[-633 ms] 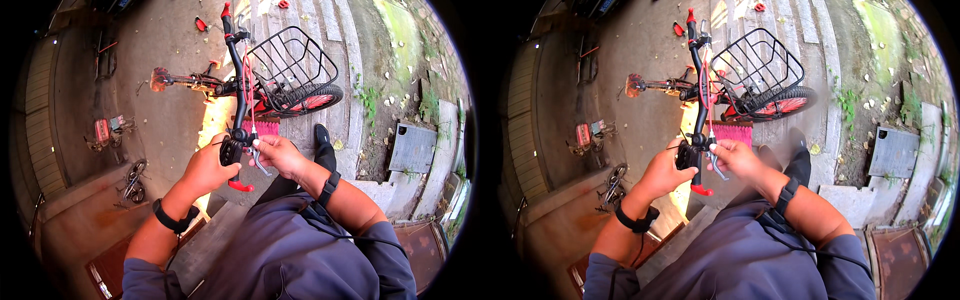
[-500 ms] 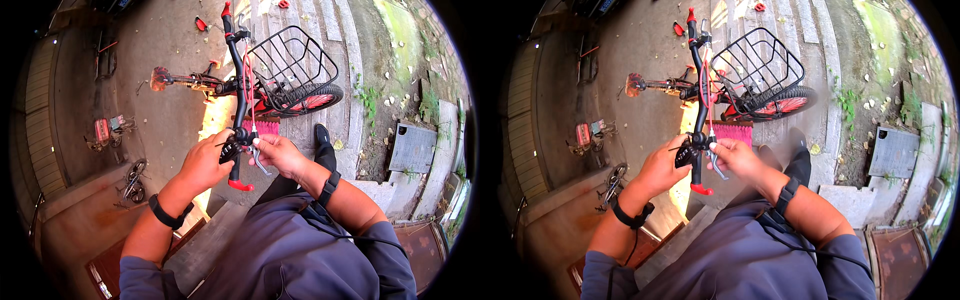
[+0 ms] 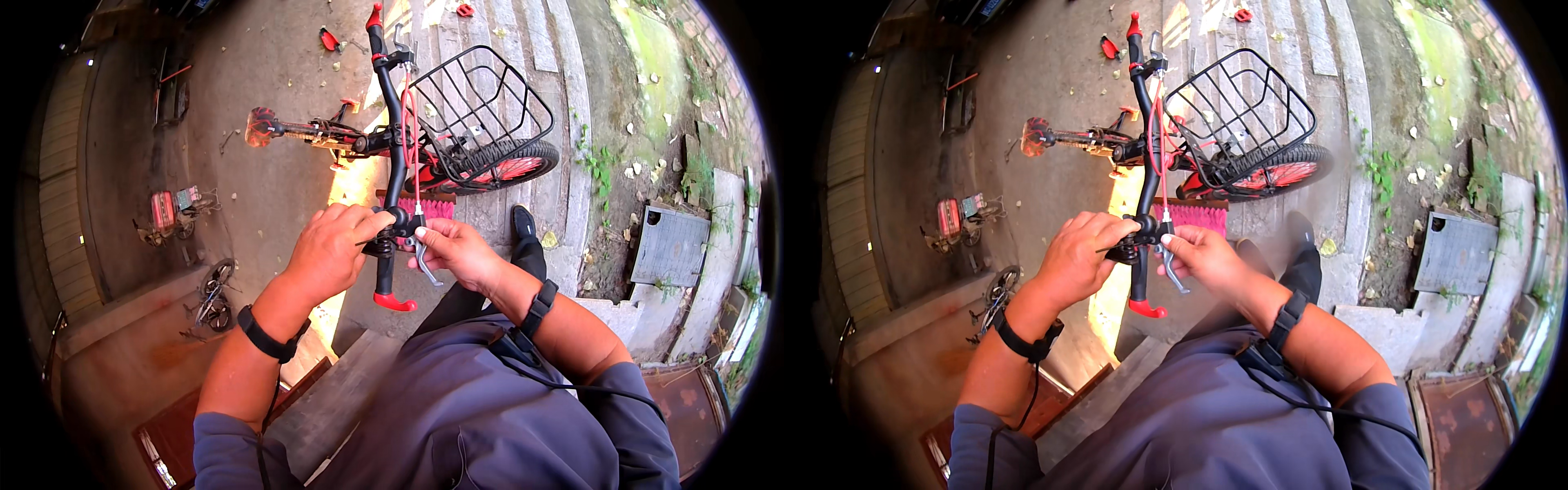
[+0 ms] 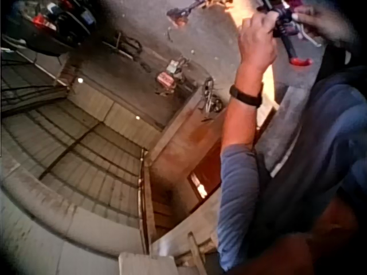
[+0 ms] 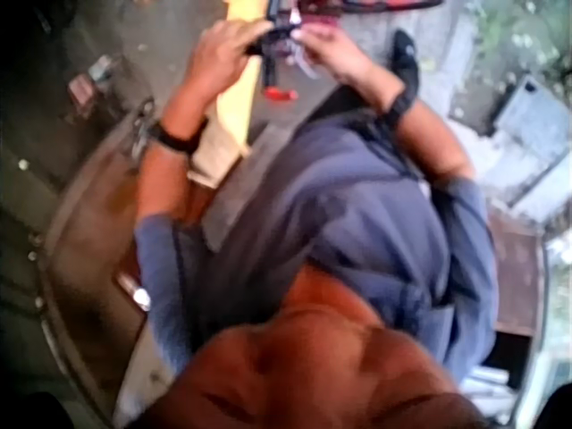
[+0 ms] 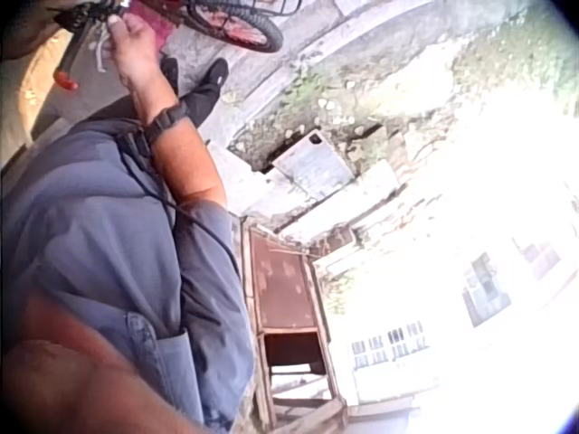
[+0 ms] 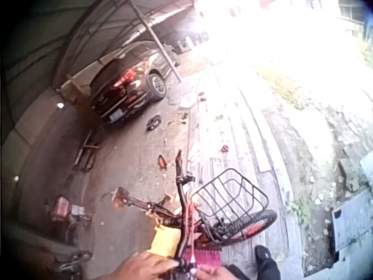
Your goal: The person adjusts the left handlebar shifter and brake lever on a red bicycle, using a small tool to tighten or loosen components. The person repeatedly manipulates the shifter mechanism and lever while holding the handlebar grip.
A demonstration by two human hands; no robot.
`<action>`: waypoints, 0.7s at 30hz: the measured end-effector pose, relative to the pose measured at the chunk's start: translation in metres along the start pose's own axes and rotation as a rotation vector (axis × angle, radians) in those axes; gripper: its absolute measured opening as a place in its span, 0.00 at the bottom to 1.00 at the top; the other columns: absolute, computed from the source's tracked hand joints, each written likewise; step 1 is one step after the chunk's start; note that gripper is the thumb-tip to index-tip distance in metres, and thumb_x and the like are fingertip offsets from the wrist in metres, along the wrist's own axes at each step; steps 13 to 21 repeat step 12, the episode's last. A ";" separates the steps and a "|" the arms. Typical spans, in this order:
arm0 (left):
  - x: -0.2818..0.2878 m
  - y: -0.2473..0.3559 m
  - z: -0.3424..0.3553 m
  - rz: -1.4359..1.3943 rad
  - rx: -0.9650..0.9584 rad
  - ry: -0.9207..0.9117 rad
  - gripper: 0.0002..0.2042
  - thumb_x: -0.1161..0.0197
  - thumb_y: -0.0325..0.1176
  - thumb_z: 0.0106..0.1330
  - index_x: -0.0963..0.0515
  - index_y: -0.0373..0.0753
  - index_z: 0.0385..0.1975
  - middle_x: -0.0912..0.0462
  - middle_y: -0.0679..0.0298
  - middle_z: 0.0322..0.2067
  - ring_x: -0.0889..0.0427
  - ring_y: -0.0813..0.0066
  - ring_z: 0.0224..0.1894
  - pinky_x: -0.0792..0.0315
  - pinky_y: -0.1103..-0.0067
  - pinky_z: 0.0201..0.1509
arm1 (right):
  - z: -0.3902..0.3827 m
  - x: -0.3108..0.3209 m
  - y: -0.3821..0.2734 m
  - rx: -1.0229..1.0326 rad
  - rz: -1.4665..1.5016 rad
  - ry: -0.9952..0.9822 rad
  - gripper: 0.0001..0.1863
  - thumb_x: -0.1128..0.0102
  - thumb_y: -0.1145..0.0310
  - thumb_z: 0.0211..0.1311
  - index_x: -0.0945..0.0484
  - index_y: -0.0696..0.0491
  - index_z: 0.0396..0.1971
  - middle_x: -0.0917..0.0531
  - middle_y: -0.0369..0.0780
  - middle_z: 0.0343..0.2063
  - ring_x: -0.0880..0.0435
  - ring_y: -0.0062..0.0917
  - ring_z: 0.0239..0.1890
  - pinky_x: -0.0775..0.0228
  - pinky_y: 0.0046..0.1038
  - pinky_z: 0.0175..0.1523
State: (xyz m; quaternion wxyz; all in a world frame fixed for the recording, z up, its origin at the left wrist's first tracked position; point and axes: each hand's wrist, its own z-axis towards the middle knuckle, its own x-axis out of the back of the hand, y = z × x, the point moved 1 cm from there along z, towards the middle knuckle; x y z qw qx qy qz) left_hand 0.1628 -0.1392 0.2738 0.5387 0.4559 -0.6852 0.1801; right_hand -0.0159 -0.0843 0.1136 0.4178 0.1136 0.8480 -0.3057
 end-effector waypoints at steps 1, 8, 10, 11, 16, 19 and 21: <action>0.000 -0.001 0.000 -0.008 -0.001 0.000 0.29 0.32 0.20 0.49 0.24 0.48 0.55 0.19 0.63 0.45 0.22 0.55 0.47 0.28 0.65 0.52 | 0.000 0.000 0.000 0.011 0.000 -0.003 0.12 0.43 0.62 0.75 0.21 0.54 0.48 0.14 0.34 0.40 0.12 0.21 0.37 0.24 0.18 0.37; -0.001 -0.004 -0.001 -0.047 -0.013 0.023 0.29 0.32 0.20 0.50 0.24 0.48 0.56 0.19 0.63 0.45 0.23 0.55 0.47 0.28 0.65 0.51 | 0.001 0.000 -0.001 0.017 -0.066 -0.032 0.13 0.43 0.72 0.71 0.22 0.54 0.53 0.13 0.38 0.43 0.12 0.20 0.37 0.19 0.20 0.42; -0.002 -0.004 0.000 -0.050 -0.019 0.029 0.29 0.32 0.21 0.51 0.24 0.48 0.56 0.19 0.63 0.45 0.23 0.55 0.47 0.28 0.65 0.51 | 0.004 0.003 0.002 0.010 -0.056 -0.029 0.12 0.42 0.71 0.70 0.21 0.54 0.51 0.14 0.35 0.41 0.12 0.19 0.36 0.25 0.18 0.36; -0.002 -0.005 0.000 -0.052 -0.022 0.033 0.29 0.32 0.21 0.51 0.24 0.48 0.56 0.19 0.63 0.45 0.23 0.55 0.47 0.28 0.65 0.51 | 0.006 0.005 0.005 0.007 -0.051 -0.027 0.11 0.41 0.70 0.70 0.21 0.53 0.50 0.14 0.33 0.40 0.13 0.18 0.36 0.28 0.16 0.34; -0.003 -0.005 -0.001 -0.051 -0.021 0.028 0.28 0.33 0.22 0.52 0.24 0.48 0.56 0.19 0.63 0.46 0.23 0.56 0.48 0.28 0.64 0.52 | 0.006 0.004 0.006 0.005 -0.053 -0.028 0.11 0.41 0.70 0.70 0.21 0.53 0.50 0.14 0.33 0.40 0.13 0.18 0.36 0.28 0.16 0.34; -0.003 -0.005 -0.001 -0.051 -0.021 0.028 0.28 0.33 0.22 0.52 0.24 0.48 0.56 0.19 0.63 0.46 0.23 0.56 0.48 0.28 0.64 0.52 | 0.006 0.004 0.006 0.005 -0.053 -0.028 0.11 0.41 0.70 0.70 0.21 0.53 0.50 0.14 0.33 0.40 0.13 0.18 0.36 0.28 0.16 0.34; -0.003 -0.005 -0.001 -0.051 -0.021 0.028 0.28 0.33 0.22 0.52 0.24 0.48 0.56 0.19 0.63 0.46 0.23 0.56 0.48 0.28 0.64 0.52 | 0.006 0.004 0.006 0.005 -0.053 -0.028 0.11 0.41 0.70 0.70 0.21 0.53 0.50 0.14 0.33 0.40 0.13 0.18 0.36 0.28 0.16 0.34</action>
